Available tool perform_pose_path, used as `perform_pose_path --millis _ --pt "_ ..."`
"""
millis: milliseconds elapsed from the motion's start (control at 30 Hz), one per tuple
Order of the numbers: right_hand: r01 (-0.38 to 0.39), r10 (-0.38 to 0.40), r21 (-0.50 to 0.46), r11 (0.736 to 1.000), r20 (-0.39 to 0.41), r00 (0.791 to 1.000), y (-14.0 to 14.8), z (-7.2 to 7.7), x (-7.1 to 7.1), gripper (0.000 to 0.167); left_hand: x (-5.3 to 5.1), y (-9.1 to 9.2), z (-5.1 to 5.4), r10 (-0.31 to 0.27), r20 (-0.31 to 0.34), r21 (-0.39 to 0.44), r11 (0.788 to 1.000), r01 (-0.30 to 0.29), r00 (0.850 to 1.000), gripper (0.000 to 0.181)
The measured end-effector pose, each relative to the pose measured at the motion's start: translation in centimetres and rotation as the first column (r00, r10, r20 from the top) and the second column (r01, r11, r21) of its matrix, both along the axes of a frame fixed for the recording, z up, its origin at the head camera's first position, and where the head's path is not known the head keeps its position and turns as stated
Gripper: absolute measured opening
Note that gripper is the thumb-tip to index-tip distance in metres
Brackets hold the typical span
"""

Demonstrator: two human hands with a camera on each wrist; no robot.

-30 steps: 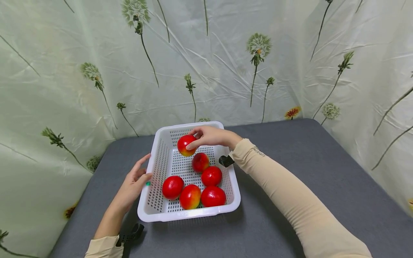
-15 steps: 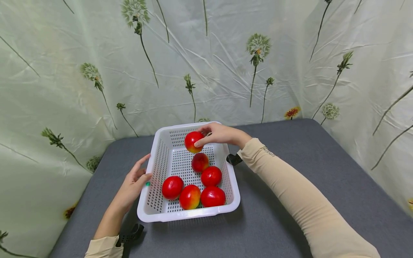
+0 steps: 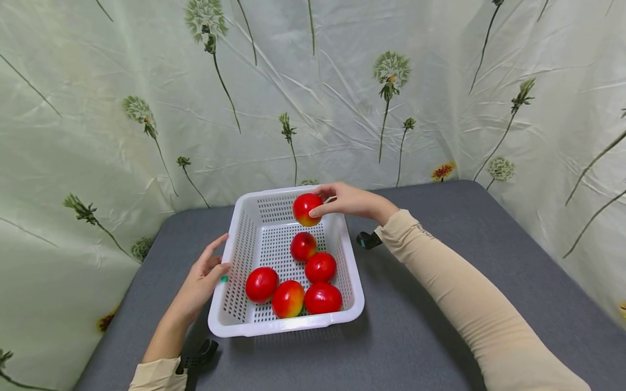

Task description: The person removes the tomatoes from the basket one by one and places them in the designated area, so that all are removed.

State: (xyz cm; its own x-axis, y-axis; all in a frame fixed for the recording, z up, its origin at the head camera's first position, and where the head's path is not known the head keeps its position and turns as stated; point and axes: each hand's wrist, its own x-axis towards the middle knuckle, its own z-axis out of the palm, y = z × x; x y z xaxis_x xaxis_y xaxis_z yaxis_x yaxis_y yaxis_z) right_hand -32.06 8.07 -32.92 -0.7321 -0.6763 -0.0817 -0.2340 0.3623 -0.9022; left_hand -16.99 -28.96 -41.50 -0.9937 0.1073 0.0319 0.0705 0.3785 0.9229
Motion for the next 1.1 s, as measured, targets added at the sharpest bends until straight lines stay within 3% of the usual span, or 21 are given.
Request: perform_pose_path --millis 600,833,1100 --pt "0.071 -0.073 -0.062 0.996 -0.026 0.997 4.0 -0.7 0.6 0.057 -0.2 -0.2 -0.2 -0.011 -0.002 0.01 1.0 0.011 1.0 0.067" --pt "0.08 -0.08 -0.087 0.993 -0.002 0.997 5.4 -1.2 0.9 0.059 -0.1 -0.2 -0.2 -0.005 0.001 0.005 1.0 0.005 1.0 0.068" --pt "0.153 -0.15 -0.142 0.978 0.032 0.988 6.9 -2.2 0.9 0.058 -0.1 -0.1 -0.2 -0.013 -0.003 0.014 1.0 0.013 1.0 0.067"
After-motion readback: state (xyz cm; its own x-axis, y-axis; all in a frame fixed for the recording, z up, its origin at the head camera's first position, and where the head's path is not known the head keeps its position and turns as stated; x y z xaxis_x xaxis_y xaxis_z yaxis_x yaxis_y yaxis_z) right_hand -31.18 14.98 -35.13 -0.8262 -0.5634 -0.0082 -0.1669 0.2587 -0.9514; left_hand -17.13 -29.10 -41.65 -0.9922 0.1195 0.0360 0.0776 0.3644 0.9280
